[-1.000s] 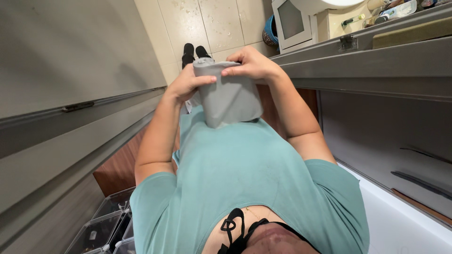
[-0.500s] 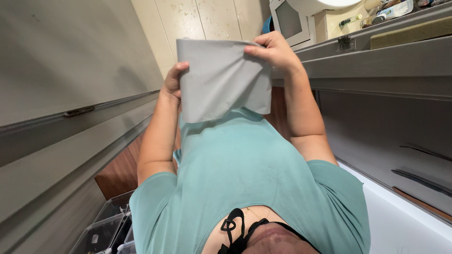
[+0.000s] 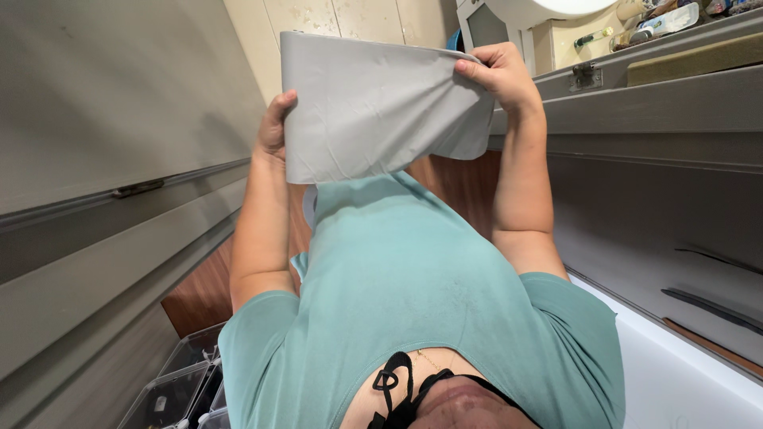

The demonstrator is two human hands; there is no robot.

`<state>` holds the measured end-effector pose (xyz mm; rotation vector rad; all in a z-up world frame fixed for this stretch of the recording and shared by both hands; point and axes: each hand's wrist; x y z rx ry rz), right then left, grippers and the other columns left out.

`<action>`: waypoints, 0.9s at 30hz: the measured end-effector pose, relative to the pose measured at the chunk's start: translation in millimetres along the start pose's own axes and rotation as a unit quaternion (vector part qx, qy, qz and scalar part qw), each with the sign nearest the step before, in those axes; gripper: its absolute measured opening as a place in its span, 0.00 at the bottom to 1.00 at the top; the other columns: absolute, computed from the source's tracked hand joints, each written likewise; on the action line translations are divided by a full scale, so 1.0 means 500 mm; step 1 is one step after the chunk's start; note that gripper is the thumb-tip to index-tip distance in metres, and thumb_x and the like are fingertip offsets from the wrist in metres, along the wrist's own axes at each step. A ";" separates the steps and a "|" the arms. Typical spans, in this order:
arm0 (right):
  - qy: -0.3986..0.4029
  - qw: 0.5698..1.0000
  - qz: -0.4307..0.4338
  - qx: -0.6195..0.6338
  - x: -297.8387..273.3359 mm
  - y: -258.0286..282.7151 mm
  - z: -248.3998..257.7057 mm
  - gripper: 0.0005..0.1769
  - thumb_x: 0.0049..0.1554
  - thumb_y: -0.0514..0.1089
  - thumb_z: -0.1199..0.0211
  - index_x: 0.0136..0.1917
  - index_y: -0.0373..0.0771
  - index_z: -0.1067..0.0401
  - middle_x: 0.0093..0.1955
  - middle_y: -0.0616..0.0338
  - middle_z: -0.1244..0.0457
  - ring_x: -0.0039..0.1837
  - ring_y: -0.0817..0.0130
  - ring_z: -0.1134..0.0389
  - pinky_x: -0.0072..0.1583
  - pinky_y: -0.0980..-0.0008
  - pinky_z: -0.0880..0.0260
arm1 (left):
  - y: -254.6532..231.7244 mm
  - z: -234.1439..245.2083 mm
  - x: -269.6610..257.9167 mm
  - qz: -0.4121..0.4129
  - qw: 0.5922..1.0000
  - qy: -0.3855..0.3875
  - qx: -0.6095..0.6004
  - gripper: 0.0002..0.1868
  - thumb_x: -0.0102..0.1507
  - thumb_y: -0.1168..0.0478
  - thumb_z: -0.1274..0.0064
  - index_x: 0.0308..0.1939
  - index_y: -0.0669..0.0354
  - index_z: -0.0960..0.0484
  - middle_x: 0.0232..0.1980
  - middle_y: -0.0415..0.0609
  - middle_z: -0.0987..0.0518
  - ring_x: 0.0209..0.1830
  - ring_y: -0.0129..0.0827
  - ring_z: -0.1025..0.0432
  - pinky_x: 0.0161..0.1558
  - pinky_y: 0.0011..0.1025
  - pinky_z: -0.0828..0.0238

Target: The person tears a sheet from a roll of plastic bags, then places a blue trash bin inside a larger white bag. They transfer the contents of the blue bin into the white bag, tie it shut, and place it on the floor.

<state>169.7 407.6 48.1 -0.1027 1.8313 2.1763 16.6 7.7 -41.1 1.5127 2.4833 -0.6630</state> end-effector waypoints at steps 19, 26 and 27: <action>-0.051 0.998 -0.017 0.025 -0.016 -0.052 0.026 0.12 0.62 0.45 0.28 0.47 0.33 0.20 0.39 0.71 0.34 0.41 0.85 0.39 0.44 0.80 0.41 | -0.027 0.013 -0.030 -0.039 0.999 -0.024 0.027 0.29 0.64 0.54 0.41 0.63 0.71 0.26 0.57 0.57 0.19 0.55 0.41 0.21 0.60 0.39 0.21; -0.080 0.996 -0.028 0.000 -0.031 -0.088 0.058 0.13 0.63 0.46 0.28 0.45 0.33 0.22 0.38 0.72 0.35 0.40 0.85 0.40 0.43 0.80 0.43 | -0.040 0.046 -0.035 -0.066 0.997 -0.030 0.036 0.26 0.67 0.53 0.44 0.63 0.69 0.24 0.57 0.57 0.19 0.56 0.40 0.22 0.60 0.37 0.22; -0.083 0.996 -0.033 0.000 -0.032 -0.094 0.058 0.12 0.63 0.46 0.28 0.45 0.33 0.21 0.38 0.72 0.35 0.40 0.85 0.41 0.43 0.80 0.43 | -0.039 0.054 -0.033 -0.064 0.997 -0.034 0.038 0.26 0.68 0.53 0.44 0.63 0.69 0.24 0.57 0.56 0.19 0.56 0.39 0.22 0.61 0.36 0.22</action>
Point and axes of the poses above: each hand's wrist, its own x-axis towards the middle knuckle, its own z-axis out of the back of the hand, y = z × x
